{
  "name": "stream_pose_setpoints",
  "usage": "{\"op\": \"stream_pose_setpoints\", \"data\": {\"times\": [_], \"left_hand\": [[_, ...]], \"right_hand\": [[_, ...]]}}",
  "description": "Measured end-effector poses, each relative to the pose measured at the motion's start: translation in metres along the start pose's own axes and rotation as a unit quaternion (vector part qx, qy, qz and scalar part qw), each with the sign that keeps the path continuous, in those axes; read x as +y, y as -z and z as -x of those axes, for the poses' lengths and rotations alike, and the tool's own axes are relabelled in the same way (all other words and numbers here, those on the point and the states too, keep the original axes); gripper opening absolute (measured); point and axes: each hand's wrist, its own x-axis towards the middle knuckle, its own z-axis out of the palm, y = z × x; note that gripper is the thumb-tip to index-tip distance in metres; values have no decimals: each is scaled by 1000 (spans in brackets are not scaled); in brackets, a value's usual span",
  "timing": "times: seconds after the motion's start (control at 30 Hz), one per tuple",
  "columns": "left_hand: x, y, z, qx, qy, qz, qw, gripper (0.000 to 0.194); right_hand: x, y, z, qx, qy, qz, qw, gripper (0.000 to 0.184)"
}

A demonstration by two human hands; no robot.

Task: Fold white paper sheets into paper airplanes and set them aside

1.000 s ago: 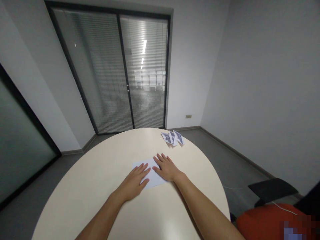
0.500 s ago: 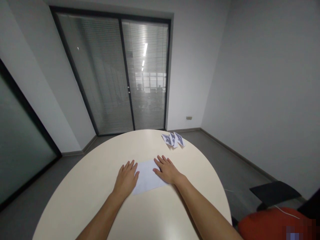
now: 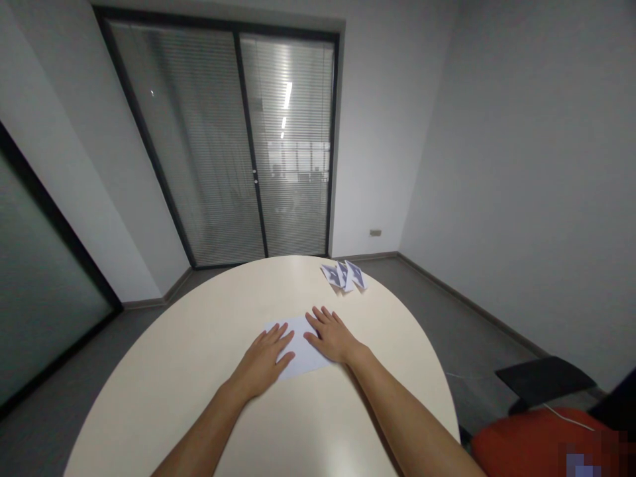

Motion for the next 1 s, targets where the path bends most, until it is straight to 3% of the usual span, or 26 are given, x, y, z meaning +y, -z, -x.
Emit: {"op": "stream_pose_setpoints", "data": {"times": [0.3, 0.4, 0.5, 0.6, 0.77, 0.9, 1.0], "left_hand": [[-4, 6, 2, 38, 48, -21, 998, 43], [-2, 11, 5, 41, -9, -8, 999, 43], [1, 14, 8, -2, -80, 34, 996, 57], [3, 11, 8, -28, -83, 48, 995, 66], [-7, 1, 4, -2, -27, 30, 999, 66], [-13, -1, 3, 10, 16, 4, 1000, 60], [-12, 2, 3, 10, 28, -3, 1000, 60]], "right_hand": [[14, 4, -1, 44, -63, 53, 996, 59], [19, 3, -1, 68, -69, 58, 994, 54], [19, 2, -2, 78, -64, 51, 994, 52], [18, 2, -3, 89, -46, 39, 994, 50], [16, 5, -2, 114, 16, -2, 993, 49], [12, 7, 1, 53, 113, -36, 992, 56], [10, 8, 2, 23, 116, -23, 993, 75]]}}
